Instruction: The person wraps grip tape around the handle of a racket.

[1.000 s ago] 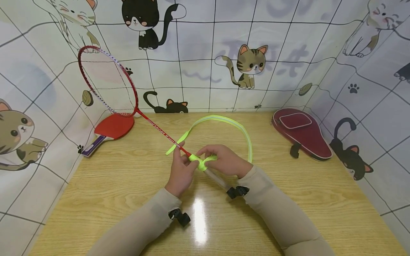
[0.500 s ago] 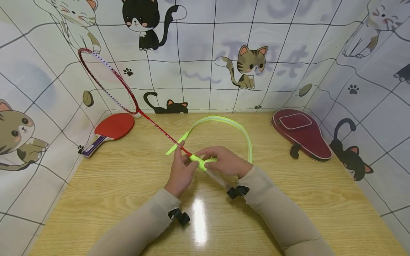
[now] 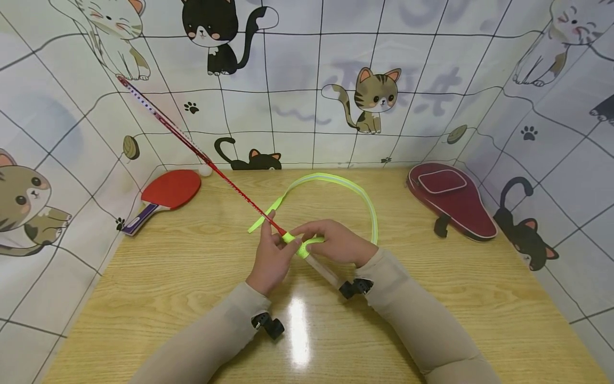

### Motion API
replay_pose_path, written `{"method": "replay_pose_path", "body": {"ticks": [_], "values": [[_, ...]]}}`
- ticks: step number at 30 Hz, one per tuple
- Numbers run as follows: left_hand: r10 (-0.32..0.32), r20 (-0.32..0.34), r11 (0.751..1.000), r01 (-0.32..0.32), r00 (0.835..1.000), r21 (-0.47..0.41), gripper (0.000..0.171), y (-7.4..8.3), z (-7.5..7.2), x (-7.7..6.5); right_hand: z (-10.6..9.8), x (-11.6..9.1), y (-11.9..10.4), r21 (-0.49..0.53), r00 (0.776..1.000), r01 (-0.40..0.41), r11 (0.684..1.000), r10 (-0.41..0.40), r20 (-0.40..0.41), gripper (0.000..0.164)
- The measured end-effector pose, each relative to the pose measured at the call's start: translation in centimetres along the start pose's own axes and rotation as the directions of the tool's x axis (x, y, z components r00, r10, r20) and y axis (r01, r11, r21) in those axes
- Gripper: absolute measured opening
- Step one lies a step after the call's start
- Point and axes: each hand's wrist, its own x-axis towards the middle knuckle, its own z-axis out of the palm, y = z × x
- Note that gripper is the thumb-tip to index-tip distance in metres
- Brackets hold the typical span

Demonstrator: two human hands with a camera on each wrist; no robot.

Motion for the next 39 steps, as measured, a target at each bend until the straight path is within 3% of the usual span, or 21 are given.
{"method": "replay_pose_path", "body": {"ticks": [9, 16, 23, 30, 39], "values": [[-0.009, -0.008, 1.0, 0.009, 1.0, -0.004, 0.096, -0.07, 0.19, -0.05, -0.01, -0.06, 0.07, 0.026, 0.999, -0.041, 0.999, 0.04, 0.015, 0.052], [-0.007, -0.028, 1.0, 0.007, 1.0, 0.017, 0.089, -0.34, 0.19, 0.02, 0.03, -0.18, -0.16, 0.056, 0.996, -0.077, 0.996, 0.073, 0.055, 0.051], [-0.003, -0.042, 1.0, 0.002, 0.999, -0.019, 0.074, -0.43, 0.42, 0.03, -0.04, -0.22, -0.27, 0.009, 0.998, -0.057, 0.998, 0.057, 0.032, 0.05], [0.0, -0.049, 1.0, -0.001, 0.999, 0.0, 0.065, -0.45, 0.46, -0.04, -0.08, -0.21, -0.02, -0.086, 0.999, -0.052, 0.995, 0.05, -0.018, 0.048], [-0.009, -0.059, 1.0, 0.01, 0.998, 0.014, 0.058, -0.41, 0.34, 0.07, -0.12, -0.1, 0.19, -0.084, 0.997, -0.07, 0.994, 0.068, -0.019, 0.046]]}}
